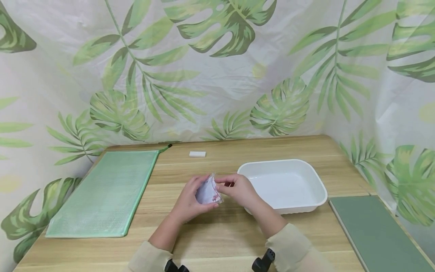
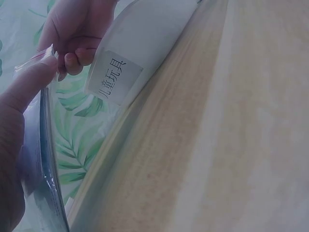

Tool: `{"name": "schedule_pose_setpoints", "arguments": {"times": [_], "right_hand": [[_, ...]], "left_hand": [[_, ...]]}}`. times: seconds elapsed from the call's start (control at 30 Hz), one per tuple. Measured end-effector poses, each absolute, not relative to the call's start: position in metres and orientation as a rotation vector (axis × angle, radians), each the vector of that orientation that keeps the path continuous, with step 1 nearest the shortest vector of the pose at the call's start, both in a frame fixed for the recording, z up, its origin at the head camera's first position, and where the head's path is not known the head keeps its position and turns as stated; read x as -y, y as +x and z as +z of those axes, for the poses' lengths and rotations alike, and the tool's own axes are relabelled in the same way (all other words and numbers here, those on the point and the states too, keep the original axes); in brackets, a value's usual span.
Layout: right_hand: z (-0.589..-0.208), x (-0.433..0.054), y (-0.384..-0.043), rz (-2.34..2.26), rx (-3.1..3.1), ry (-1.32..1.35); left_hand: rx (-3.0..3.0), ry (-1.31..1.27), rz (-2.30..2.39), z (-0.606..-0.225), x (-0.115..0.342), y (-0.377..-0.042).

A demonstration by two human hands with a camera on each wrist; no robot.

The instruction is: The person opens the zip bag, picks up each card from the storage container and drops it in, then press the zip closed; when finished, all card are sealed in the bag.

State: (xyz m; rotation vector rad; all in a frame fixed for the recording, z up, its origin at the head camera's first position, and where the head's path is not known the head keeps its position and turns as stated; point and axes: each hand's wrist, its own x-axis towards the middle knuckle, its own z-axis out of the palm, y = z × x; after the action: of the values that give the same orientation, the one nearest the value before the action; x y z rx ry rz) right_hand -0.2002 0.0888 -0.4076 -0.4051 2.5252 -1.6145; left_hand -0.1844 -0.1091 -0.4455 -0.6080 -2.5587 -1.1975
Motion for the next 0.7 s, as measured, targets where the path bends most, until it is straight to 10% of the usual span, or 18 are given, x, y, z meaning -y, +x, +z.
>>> {"name": "schedule_pose_setpoints", "arguments": {"times": [0.7], "right_hand": [[-0.4093, -0.0857, -0.1978, -1.562, -2.600, -0.456]], "left_hand": [[2.571, -0.536, -1.260, -0.4442, 0.1095, -0.1834]]}}
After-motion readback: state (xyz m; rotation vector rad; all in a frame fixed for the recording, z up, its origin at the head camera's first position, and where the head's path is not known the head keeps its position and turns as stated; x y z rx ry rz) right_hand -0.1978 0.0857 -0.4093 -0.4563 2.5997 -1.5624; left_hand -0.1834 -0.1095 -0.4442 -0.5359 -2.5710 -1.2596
